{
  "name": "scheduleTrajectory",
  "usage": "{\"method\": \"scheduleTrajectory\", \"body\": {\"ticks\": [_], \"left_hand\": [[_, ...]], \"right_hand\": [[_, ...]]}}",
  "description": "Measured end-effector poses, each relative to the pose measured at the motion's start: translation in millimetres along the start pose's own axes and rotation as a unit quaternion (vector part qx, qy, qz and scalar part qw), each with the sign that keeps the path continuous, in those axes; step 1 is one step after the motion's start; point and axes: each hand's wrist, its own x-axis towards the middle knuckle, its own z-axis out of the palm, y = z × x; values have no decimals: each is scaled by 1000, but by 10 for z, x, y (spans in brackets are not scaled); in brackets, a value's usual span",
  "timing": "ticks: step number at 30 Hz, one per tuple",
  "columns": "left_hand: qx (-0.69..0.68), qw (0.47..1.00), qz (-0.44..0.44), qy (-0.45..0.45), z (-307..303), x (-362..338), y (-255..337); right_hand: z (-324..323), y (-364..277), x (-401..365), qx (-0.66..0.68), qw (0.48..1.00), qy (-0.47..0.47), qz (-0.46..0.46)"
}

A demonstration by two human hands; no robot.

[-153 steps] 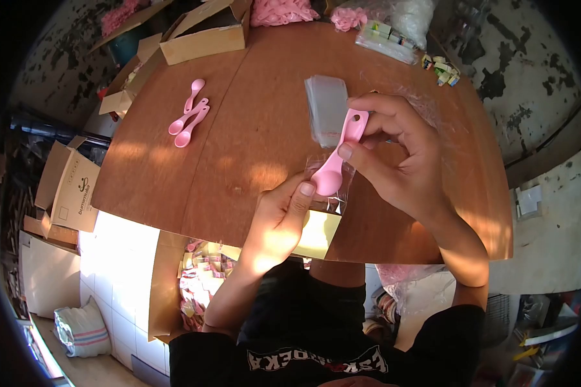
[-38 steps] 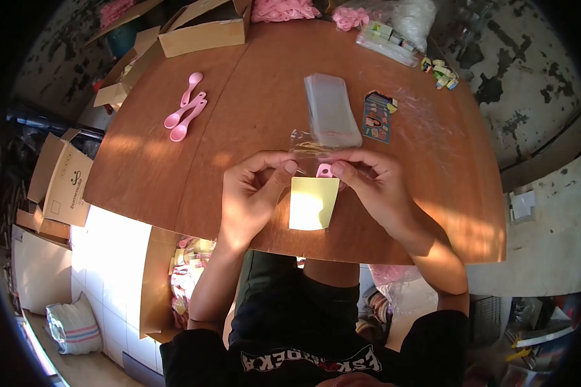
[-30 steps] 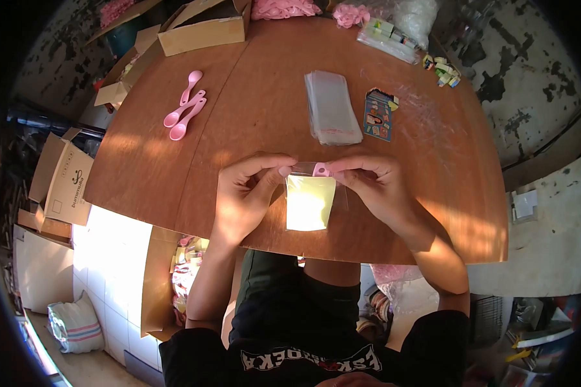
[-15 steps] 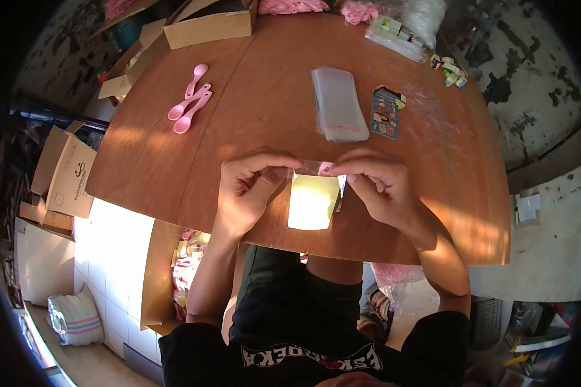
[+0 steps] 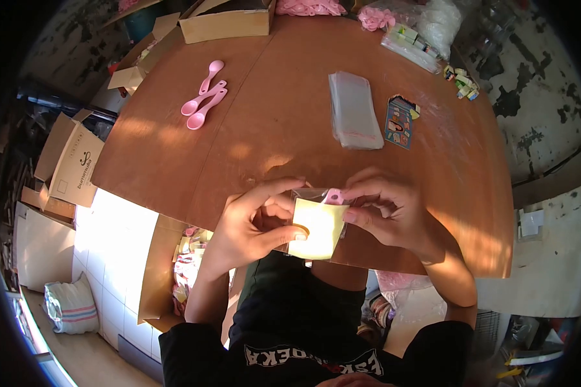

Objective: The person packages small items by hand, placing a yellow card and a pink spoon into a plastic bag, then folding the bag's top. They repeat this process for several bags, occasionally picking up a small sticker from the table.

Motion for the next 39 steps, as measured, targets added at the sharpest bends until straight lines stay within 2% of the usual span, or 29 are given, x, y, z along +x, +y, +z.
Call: {"method": "scheduleTrajectory", "body": {"ticks": [2, 4, 5, 6, 7, 9, 10, 12, 13, 15, 16, 17, 18, 19, 20, 22, 24, 26, 29, 31, 32, 33, 34, 35, 36, 37, 38, 39], "left_hand": [[68, 997, -6, -22, -102, -331, -10], [90, 994, -42, -53, -260, -653, -86], [102, 992, -61, -53, -379, -804, -184], [114, 989, -80, -52, -510, -955, -312], [144, 978, -151, -21, -641, -1120, -433], [244, 922, -298, 29, -815, -1342, -579], [357, 882, -307, 8, -849, -1420, -566], [373, 851, -364, -62, -874, -1574, -543], [310, 857, -406, -70, -848, -1578, -497], [219, 918, -313, -104, -745, -1484, -383], [188, 937, -264, -132, -685, -1393, -292], [189, 937, -263, -132, -625, -1276, -194], [186, 952, -166, -178, -559, -1137, -87], [181, 955, -67, -223, -493, -993, 14], [182, 955, -66, -225, -432, -856, 120], [192, 941, 63, -272, -305, -565, 311], [253, 924, 191, -215, -125, -208, 428], [319, 905, 207, -188, -29, 221, 479], [399, 899, 164, -72, 89, 788, 352], [404, 899, 162, -39, 109, 1024, 258], [469, 849, 241, -34, 103, 1117, 190], [527, 788, 315, -29, 112, 1169, 158], [526, 788, 318, -29, 129, 1164, 159], [474, 822, 304, -81, 139, 1109, 147], [419, 850, 289, -133, 144, 1047, 131], [359, 880, 268, -155, 136, 987, 114], [356, 881, 269, -157, 152, 904, 117], [329, 912, 209, -131, 175, 801, 137]], "right_hand": [[-38, -25, -15, -1, 999, -42, 32], [-158, -58, 154, -206, 977, -27, -56], [-253, 5, 233, -207, 977, -22, -56], [-375, 117, 293, -322, 942, 28, -86], [-487, 235, 342, -432, 892, 76, -112], [-702, 469, 447, -450, 884, 100, -82], [-776, 563, 497, -467, 874, 121, -54], [-860, 668, 595, -500, 859, 105, -19], [-875, 705, 622, -532, 842, 85, 13], [-839, 770, 662, -503, 856, 112, 43], [-832, 806, 679, -473, 868, 137, 71], [-843, 859, 690, -473, 867, 137, 70], [-861, 918, 687, -441, 883, 148, 63], [-880, 966, 670, -409, 897, 160, 56], [-877, 999, 650, -411, 896, 162, 56], [-833, 1039, 629, -440, 874, 207, 2], [-790, 1043, 604, -444, 862, 241, -31], [-792, 1007, 587, -447, 849, 275, -66], [-779, 823, 567, -449, 849, 268, -77], [-705, 565, 521, -386, 911, 137, -45], [-629, 424, 485, -389, 910, 139, -48], [-525, 283, 431, -311, 943, 113, -38], [-471, 191, 382, -230, 969, 87, -27], [-470, 147, 324, -231, 969, 88, -24], [-489, 114, 259, -231, 972, 36, -28], [-530, 95, 206, -233, 972, -15, -32], [-607, 152, 177, -234, 972, -13, -29], [-712, 280, 152, -361, 930, 39, -50]]}}
